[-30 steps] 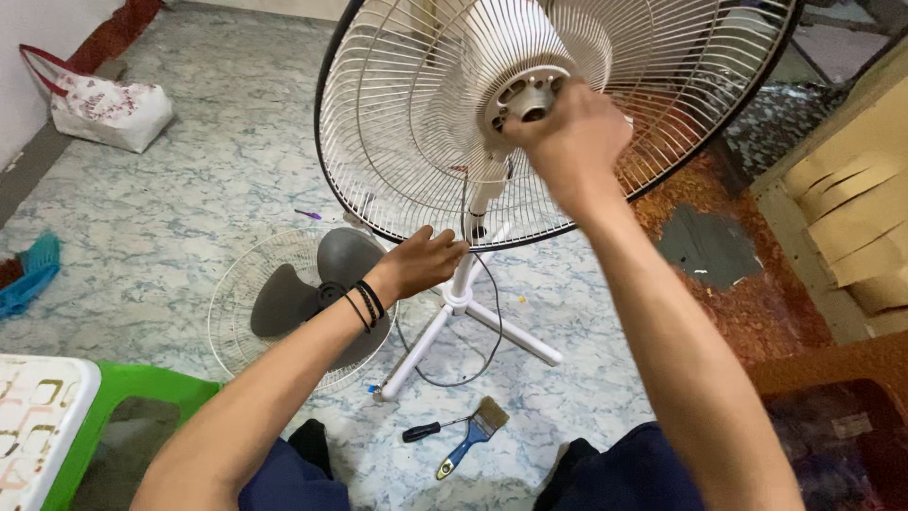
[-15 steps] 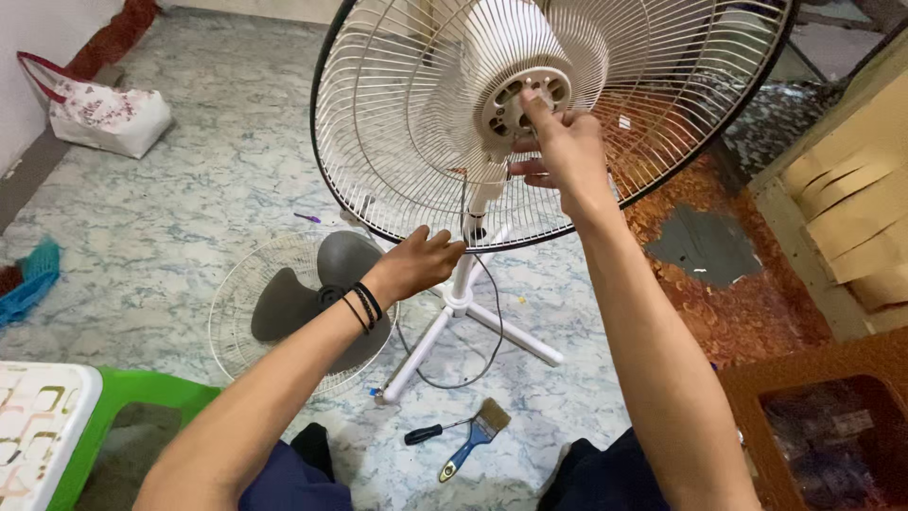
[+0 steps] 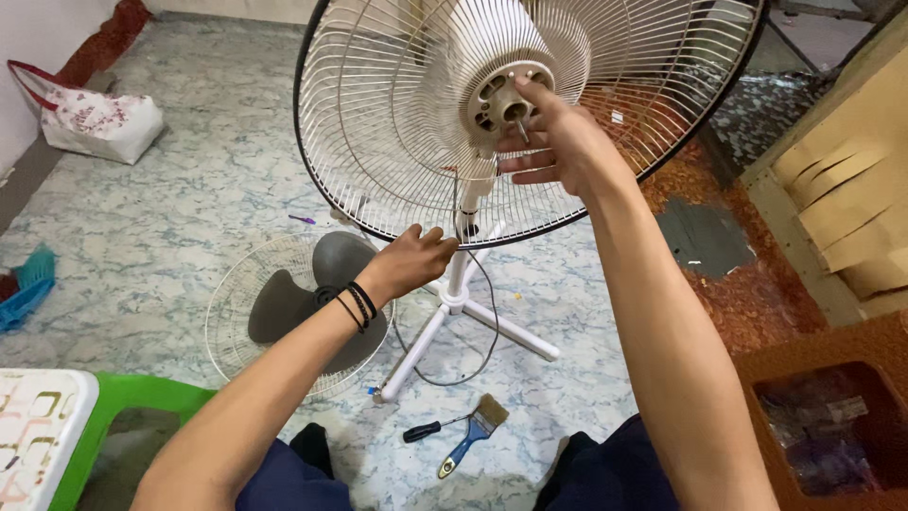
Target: The person assembles a standing fan by attaching the front grill to the fan blades, then securing the motor housing to the stand using a screwdriver. The person uses a screwdriver to tighten the assembly and ensures the parts are aligned.
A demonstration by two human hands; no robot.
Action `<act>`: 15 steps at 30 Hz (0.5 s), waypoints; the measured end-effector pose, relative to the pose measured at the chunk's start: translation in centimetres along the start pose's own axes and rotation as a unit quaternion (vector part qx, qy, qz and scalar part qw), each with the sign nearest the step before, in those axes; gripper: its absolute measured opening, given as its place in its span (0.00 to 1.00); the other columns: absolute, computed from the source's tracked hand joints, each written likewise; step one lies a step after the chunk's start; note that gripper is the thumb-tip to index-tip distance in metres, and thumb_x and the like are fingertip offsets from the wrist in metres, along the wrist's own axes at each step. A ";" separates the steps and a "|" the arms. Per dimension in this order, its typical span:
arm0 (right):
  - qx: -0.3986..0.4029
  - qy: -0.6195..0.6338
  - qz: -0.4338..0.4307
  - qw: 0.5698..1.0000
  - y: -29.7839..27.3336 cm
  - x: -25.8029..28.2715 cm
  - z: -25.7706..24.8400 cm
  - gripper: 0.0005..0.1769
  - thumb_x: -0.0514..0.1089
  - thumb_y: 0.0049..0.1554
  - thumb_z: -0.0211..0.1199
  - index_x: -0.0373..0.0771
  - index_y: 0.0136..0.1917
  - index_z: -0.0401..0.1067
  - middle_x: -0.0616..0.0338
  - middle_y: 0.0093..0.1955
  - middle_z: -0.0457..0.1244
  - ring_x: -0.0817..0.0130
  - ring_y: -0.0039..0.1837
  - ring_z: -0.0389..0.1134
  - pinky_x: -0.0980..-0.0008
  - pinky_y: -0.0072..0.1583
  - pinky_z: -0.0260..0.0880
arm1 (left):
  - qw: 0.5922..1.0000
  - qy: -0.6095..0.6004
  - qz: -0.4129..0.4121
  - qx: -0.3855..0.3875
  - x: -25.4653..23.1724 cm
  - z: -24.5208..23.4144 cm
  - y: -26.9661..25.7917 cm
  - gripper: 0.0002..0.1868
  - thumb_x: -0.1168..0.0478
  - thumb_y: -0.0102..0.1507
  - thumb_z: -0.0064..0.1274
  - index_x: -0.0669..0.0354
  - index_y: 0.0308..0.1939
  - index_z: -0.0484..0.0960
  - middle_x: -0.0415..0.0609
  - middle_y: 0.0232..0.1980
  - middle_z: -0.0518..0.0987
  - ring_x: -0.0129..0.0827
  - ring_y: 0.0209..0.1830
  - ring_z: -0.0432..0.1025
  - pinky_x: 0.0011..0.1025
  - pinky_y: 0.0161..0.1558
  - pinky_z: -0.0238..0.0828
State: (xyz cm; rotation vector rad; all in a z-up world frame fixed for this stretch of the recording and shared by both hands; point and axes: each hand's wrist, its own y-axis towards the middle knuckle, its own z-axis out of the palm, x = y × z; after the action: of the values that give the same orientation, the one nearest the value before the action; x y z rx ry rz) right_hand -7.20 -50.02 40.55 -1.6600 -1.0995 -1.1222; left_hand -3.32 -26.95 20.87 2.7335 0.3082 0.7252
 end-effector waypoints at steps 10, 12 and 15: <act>-0.234 -0.454 -0.138 0.849 -1.0 0.9 2.6 0.29 0.67 0.58 0.64 0.37 0.45 0.79 0.54 0.39 0.71 0.63 0.39 0.73 0.62 0.42 0.73 | 0.999 0.046 0.009 0.000 -0.4 0.0 -0.2 0.03 0.64 0.56 0.57 0.58 0.31 0.84 0.38 0.47 0.74 0.32 0.49 0.69 0.31 0.42 0.68; -0.322 -0.574 -0.228 0.717 -1.1 0.9 3.7 0.26 0.65 0.60 0.65 0.39 0.42 0.77 0.53 0.37 0.71 0.60 0.39 0.73 0.61 0.40 0.72 | 0.999 0.039 0.015 0.009 -0.4 0.0 -0.3 0.03 0.64 0.54 0.57 0.57 0.31 0.84 0.38 0.48 0.74 0.32 0.50 0.69 0.31 0.42 0.68; -0.331 -0.520 -0.311 0.723 -1.6 0.3 3.1 0.32 0.69 0.50 0.70 0.36 0.45 0.75 0.51 0.38 0.71 0.59 0.38 0.72 0.61 0.39 0.71 | 0.998 0.034 0.005 -0.056 -0.2 0.0 -0.3 0.08 0.64 0.50 0.56 0.56 0.33 0.84 0.38 0.49 0.75 0.31 0.50 0.69 0.30 0.43 0.68</act>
State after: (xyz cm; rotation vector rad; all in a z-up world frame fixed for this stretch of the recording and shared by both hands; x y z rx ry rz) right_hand -7.96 -46.56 40.33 -2.7628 -2.2899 -0.9827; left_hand -3.50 -26.72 20.65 2.6112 0.2622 0.8151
